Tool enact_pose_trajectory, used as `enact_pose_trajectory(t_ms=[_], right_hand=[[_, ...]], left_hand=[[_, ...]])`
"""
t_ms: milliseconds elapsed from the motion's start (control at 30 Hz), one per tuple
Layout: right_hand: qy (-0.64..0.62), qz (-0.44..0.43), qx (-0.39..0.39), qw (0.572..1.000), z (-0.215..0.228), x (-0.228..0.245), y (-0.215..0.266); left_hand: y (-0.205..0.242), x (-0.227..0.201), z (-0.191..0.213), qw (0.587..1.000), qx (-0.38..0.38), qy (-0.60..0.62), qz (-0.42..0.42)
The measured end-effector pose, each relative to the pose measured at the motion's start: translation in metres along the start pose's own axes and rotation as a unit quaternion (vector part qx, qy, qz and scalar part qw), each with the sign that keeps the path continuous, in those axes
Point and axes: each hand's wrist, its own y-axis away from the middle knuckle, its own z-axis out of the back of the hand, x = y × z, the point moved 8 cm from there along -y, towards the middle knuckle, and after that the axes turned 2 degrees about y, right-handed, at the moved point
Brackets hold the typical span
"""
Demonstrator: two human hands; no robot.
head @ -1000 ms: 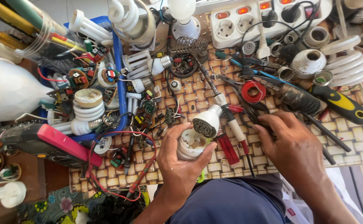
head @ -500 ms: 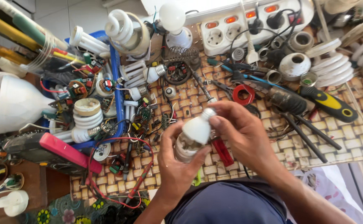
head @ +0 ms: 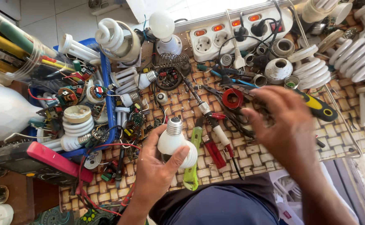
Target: The person disassembles a compact fluorescent light bulb using pliers and a utility knife, then reassembles it by hand. The person handles the bulb and tools on a cluttered workbench.
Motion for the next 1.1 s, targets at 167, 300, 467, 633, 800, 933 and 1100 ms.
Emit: enact_pose_trajectory(t_ms=[167, 300, 467, 633, 800, 933, 1100], right_hand=[[0.167, 0.0, 0.017, 0.986, -0.011, -0.042, 0.009], [0.142, -0.042, -0.024, 0.989, -0.006, -0.04, 0.019], [0.136, -0.082, -0.029, 0.987, -0.019, -0.036, 0.037], [0.012, -0.055, -0.054, 0.997, -0.009, -0.04, 0.047], [0.071, -0.054, -0.038, 0.995, 0.026, -0.077, 0.042], [0.121, -0.136, 0.157, 0.971, 0.008, -0.089, 0.049], [0.188, -0.083, 0.082, 0.975, 0.005, -0.078, 0.061]], left_hand=[[-0.003, -0.019, -0.022, 0.991, 0.075, 0.083, -0.072], [-0.008, -0.01, -0.03, 0.979, 0.083, 0.186, -0.027], [-0.011, 0.004, -0.038, 0.973, 0.074, 0.214, 0.037], [-0.013, 0.002, -0.051, 0.976, 0.11, 0.182, 0.041], [-0.015, 0.007, -0.06, 0.974, 0.115, 0.181, 0.071], [-0.014, 0.001, -0.066, 0.976, 0.121, 0.168, 0.071], [-0.012, -0.002, -0.072, 0.977, 0.136, 0.125, 0.104]])
